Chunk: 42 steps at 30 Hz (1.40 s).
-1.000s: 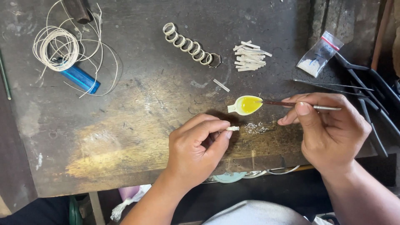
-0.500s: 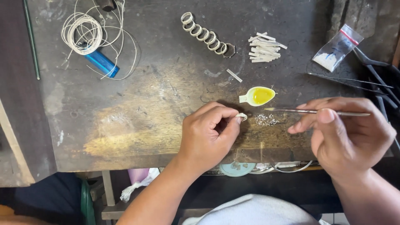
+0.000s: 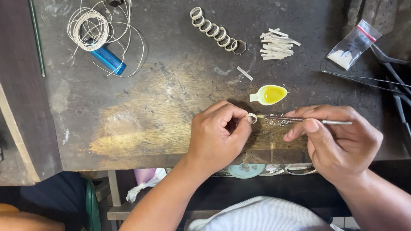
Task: The person is using a fine metal pick to carefully place tiny pieces of solder onto a small jewelry component at a workbench.
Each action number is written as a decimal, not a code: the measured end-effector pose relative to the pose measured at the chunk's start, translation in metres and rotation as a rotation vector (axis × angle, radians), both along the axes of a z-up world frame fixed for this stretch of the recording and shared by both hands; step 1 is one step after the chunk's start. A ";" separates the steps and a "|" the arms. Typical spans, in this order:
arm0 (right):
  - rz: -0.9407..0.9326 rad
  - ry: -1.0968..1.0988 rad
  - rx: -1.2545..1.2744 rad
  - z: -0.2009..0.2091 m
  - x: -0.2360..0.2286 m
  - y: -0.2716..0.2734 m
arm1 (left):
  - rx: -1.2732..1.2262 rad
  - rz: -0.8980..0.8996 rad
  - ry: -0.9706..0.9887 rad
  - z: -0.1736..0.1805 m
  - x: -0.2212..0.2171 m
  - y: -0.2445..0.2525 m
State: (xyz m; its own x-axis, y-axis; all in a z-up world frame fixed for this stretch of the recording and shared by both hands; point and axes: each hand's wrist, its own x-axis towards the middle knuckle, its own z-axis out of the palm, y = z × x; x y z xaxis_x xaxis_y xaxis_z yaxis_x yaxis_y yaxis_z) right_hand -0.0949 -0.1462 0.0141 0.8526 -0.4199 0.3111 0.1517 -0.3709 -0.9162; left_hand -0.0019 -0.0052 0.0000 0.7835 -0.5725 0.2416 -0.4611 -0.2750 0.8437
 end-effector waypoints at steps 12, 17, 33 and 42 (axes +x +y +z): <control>0.033 -0.013 -0.057 0.000 0.001 0.000 | -0.011 -0.010 0.006 0.001 0.000 -0.001; 0.035 -0.003 -0.107 0.002 0.000 -0.002 | -0.005 -0.001 0.012 0.002 0.000 -0.001; -0.120 0.078 -0.133 0.000 0.004 -0.024 | -0.046 -0.076 0.005 0.003 0.002 0.000; -0.127 0.131 -0.101 -0.003 0.004 -0.023 | -0.038 -0.051 0.014 0.002 0.001 0.000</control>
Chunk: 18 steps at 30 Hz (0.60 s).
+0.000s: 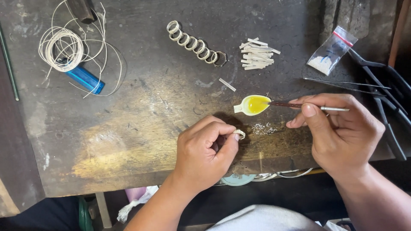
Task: The person is using a fine metal pick to carefully place tiny pieces of solder onto a small jewelry component at a workbench.
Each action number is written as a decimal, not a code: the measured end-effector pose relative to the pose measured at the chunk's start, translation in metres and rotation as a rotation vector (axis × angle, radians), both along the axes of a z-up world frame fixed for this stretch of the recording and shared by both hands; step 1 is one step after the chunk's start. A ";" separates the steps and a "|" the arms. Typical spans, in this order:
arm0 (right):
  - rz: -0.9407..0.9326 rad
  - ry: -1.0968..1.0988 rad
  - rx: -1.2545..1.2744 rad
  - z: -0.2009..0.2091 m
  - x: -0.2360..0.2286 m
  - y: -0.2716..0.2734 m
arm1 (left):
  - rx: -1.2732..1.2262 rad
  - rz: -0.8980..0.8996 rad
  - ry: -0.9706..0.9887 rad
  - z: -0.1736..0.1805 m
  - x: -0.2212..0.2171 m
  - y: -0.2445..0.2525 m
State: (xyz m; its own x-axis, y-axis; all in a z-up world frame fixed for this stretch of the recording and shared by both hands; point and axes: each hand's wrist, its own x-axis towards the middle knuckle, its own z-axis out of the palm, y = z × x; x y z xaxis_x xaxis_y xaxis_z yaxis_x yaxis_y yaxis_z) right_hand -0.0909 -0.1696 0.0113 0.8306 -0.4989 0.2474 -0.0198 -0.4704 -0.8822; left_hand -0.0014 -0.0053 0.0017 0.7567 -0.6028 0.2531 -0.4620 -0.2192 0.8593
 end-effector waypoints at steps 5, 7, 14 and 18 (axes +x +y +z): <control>0.008 -0.015 -0.008 0.000 0.000 0.000 | -0.002 0.001 0.002 0.001 0.000 0.000; 0.004 -0.019 -0.007 0.001 0.000 -0.001 | 0.006 0.004 0.006 0.001 0.000 0.000; 0.017 -0.083 -0.007 0.003 0.001 -0.001 | 0.010 0.039 0.037 0.001 0.000 -0.001; 0.035 -0.107 0.023 0.007 0.001 0.006 | -0.003 0.050 -0.002 0.001 -0.001 -0.001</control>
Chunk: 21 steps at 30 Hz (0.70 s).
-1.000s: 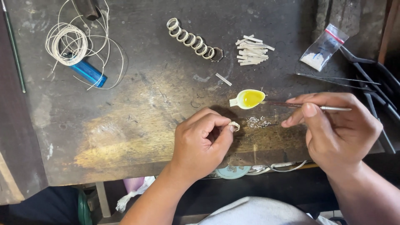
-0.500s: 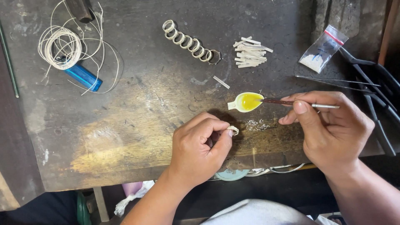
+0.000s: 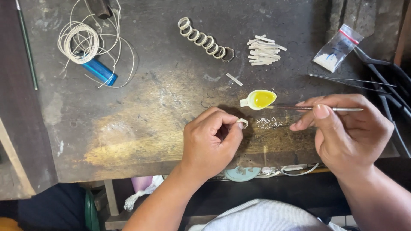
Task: The person is using a fine metal pick to carefully place tiny pieces of solder onto a small jewelry component at a workbench.
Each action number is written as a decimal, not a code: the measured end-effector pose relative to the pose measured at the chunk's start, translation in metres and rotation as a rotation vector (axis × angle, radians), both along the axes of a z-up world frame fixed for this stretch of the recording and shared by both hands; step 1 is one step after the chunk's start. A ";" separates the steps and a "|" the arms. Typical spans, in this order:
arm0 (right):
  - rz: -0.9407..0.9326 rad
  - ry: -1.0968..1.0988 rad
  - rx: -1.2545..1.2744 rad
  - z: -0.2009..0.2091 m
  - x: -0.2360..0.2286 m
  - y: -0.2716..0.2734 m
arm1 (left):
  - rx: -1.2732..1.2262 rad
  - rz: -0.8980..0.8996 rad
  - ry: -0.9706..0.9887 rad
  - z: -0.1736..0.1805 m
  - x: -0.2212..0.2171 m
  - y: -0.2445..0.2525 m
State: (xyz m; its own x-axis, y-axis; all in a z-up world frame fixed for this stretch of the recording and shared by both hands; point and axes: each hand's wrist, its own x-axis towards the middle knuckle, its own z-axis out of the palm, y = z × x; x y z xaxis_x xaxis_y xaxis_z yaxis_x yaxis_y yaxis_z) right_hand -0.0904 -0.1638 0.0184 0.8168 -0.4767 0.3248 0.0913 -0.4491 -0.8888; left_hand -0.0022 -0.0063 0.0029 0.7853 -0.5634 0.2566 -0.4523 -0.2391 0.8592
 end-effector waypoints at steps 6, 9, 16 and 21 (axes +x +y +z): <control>0.054 0.000 0.123 -0.002 -0.006 0.015 | 0.030 0.024 -0.021 -0.001 -0.001 0.000; 0.070 -0.015 0.123 -0.006 -0.007 0.016 | 0.055 0.028 -0.015 -0.002 -0.002 0.000; 0.092 -0.023 0.106 -0.005 -0.005 0.016 | 0.037 0.026 -0.018 -0.001 -0.001 0.000; 0.083 -0.005 0.084 -0.004 -0.006 0.017 | 0.034 0.025 -0.026 -0.002 -0.001 0.000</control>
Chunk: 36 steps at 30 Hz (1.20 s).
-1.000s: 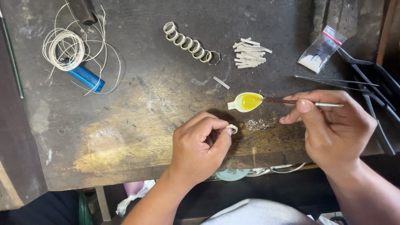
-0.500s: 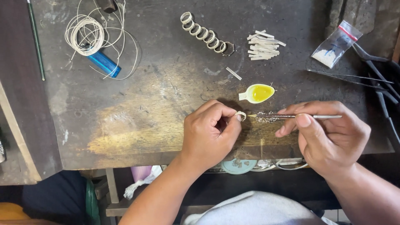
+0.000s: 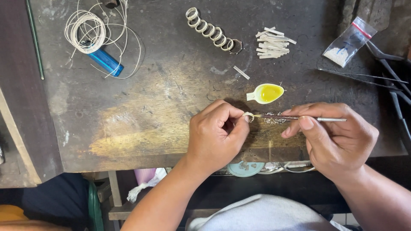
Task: The person is using a fine metal pick to carefully place tiny pieces of solder onto a small jewelry component at a workbench.
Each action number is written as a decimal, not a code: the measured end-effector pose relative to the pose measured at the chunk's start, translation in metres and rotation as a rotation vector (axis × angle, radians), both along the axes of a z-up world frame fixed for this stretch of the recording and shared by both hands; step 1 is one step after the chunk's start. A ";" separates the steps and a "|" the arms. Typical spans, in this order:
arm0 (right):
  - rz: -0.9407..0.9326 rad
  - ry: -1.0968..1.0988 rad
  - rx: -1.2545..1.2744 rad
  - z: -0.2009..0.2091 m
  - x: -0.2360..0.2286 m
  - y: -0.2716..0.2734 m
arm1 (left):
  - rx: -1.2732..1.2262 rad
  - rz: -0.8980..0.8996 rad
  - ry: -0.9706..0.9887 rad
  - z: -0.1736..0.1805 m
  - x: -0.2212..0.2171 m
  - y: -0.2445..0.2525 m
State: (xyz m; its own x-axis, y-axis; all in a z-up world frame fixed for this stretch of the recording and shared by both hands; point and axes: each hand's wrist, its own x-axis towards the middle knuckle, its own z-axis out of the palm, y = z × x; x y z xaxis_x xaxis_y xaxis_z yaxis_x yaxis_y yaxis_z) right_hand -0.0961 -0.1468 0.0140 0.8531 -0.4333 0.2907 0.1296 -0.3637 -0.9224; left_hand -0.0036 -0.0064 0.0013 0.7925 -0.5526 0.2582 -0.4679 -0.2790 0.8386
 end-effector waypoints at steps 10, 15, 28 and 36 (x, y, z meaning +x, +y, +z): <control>0.011 -0.030 -0.005 -0.001 0.000 0.000 | 0.006 -0.011 0.015 0.001 0.000 0.000; -0.044 -0.051 -0.020 -0.001 0.000 -0.005 | -0.009 -0.020 0.031 0.002 0.001 0.000; -0.093 0.085 -0.179 -0.001 0.005 -0.024 | -0.042 -0.062 0.053 0.002 0.001 0.000; -0.081 0.071 -0.194 -0.001 0.005 -0.024 | -0.039 -0.058 0.058 0.002 0.001 0.000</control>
State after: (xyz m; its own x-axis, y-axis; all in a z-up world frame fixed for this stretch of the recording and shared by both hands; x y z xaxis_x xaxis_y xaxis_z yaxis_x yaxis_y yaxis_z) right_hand -0.0908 -0.1706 0.0132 0.8388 -0.4433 0.3160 0.0300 -0.5419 -0.8399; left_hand -0.0025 -0.0060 0.0032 0.7739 -0.5883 0.2347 -0.4321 -0.2196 0.8747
